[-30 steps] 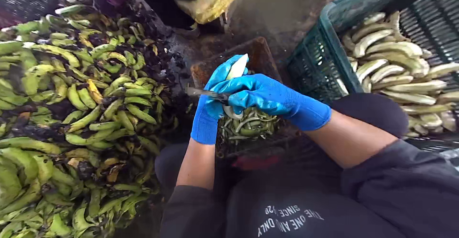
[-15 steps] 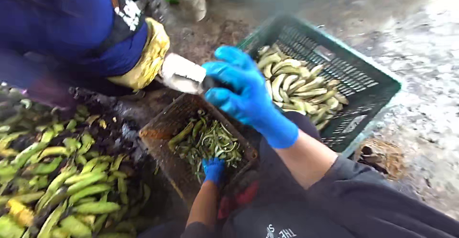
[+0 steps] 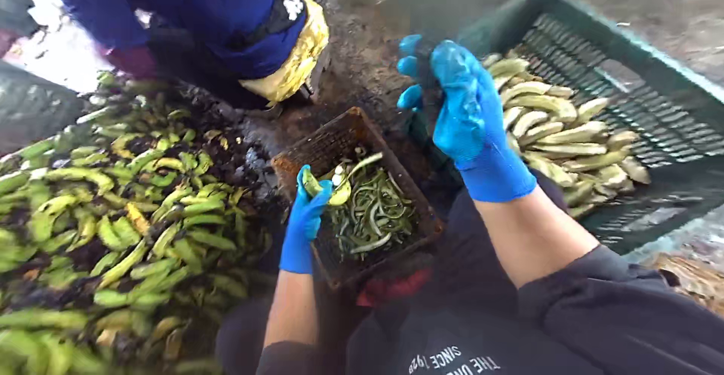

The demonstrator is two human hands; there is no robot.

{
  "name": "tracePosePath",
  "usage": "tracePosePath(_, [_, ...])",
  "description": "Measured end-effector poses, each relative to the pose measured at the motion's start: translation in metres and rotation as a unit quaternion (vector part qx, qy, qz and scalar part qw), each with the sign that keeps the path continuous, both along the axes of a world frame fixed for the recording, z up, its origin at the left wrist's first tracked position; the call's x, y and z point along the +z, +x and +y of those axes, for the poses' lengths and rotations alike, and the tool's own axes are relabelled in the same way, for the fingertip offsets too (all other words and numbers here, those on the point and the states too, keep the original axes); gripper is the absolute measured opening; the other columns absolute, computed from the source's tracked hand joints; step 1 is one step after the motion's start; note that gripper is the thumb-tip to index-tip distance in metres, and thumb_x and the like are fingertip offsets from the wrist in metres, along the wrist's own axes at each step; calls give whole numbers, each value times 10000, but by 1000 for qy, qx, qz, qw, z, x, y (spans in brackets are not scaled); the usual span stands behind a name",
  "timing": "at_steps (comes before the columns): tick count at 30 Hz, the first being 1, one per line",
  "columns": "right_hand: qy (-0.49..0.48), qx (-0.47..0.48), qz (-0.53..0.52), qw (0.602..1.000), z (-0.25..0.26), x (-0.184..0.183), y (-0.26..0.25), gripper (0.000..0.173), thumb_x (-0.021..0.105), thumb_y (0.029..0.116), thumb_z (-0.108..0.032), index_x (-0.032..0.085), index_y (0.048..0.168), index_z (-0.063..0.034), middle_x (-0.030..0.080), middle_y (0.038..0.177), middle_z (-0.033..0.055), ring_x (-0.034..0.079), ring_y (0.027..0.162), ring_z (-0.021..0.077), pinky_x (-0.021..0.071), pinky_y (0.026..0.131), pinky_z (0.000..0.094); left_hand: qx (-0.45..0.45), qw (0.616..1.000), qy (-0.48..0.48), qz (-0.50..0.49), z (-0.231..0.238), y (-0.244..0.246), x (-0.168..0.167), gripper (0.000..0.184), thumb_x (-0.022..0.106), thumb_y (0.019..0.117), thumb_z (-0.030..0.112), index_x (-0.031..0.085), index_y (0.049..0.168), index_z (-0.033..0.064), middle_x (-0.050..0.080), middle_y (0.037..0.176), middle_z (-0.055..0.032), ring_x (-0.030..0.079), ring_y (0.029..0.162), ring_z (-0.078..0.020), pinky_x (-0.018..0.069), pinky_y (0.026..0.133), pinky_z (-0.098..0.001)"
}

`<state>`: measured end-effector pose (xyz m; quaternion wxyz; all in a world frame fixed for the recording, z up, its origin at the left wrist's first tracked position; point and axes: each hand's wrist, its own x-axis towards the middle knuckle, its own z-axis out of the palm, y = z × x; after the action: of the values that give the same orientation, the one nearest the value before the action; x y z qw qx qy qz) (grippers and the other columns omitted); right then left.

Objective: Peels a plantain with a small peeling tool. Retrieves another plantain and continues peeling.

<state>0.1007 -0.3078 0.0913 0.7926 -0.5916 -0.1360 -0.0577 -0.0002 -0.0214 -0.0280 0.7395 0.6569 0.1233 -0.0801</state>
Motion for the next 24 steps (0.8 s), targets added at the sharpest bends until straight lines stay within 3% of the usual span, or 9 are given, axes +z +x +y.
tracePosePath(2, [2,22,77,997,22,-12,-13,432,275,1122,-277,504,1429,-77,701,1168,59,701,860,161,600,720,309,77,994,75,-2,-4,-8,-9,706,702,894,88,367,1514,43,636,1270,-145,651,1087,-196,561,934,-380])
tracePosePath(4, [-9,75,174,982,44,-33,-37,426,312,1120,-315,459,1474,-130,697,1108,59,685,831,155,583,712,307,112,986,123,21,-3,-5,-7,609,667,916,19,426,1474,-6,644,1258,-181,658,1067,-207,556,924,-374])
tracePosePath(8, [-143,137,270,942,74,-90,-94,447,388,1114,-297,440,1466,-26,724,1031,115,723,800,191,618,736,368,107,986,126,-18,24,-8,40,619,667,955,114,401,1513,81,665,1278,-120,671,1104,-208,564,947,-401])
tracePosePath(11, [-121,136,122,976,88,-71,-121,526,376,1094,-392,511,1372,34,737,938,49,699,723,110,607,657,295,99,982,147,-70,37,-19,78,662,667,959,138,366,1549,127,658,1317,-69,664,1132,-159,554,975,-361])
tracePosePath(14, [-39,102,-86,990,95,-36,-118,701,390,1045,-602,501,1402,-9,730,967,-18,674,731,56,598,620,248,86,978,156,-106,31,-31,92,650,667,919,106,409,1516,116,679,1260,-25,668,1057,-87,561,914,-287])
tracePosePath(17, [-213,213,67,951,87,-85,-117,557,428,1063,-456,531,1363,3,707,891,65,656,668,133,577,605,345,59,984,104,-132,30,-44,99,648,661,928,75,414,1523,141,684,1264,-44,683,1050,-131,578,889,-300])
tracePosePath(19, [-300,340,267,850,85,-123,-121,469,379,1113,-389,570,1336,-22,685,909,108,647,677,166,559,643,356,61,984,8,-169,42,-46,105,638,656,937,88,401,1522,104,675,1259,-101,686,1071,-202,587,912,-359])
tracePosePath(21, [-332,397,344,783,88,-104,-113,454,318,1126,-382,580,1323,-68,661,879,67,621,624,132,535,577,295,106,969,-136,-177,55,-44,101,581,620,950,191,411,1492,178,683,1215,-112,695,1035,-247,602,852,-411])
tracePosePath(24, [-271,383,211,858,73,-47,-71,374,338,1099,-259,584,1304,-64,698,866,26,636,644,81,545,597,242,159,932,-309,-97,38,-38,93,356,507,1018,413,474,1357,309,677,1142,-51,705,928,-222,617,739,-381])
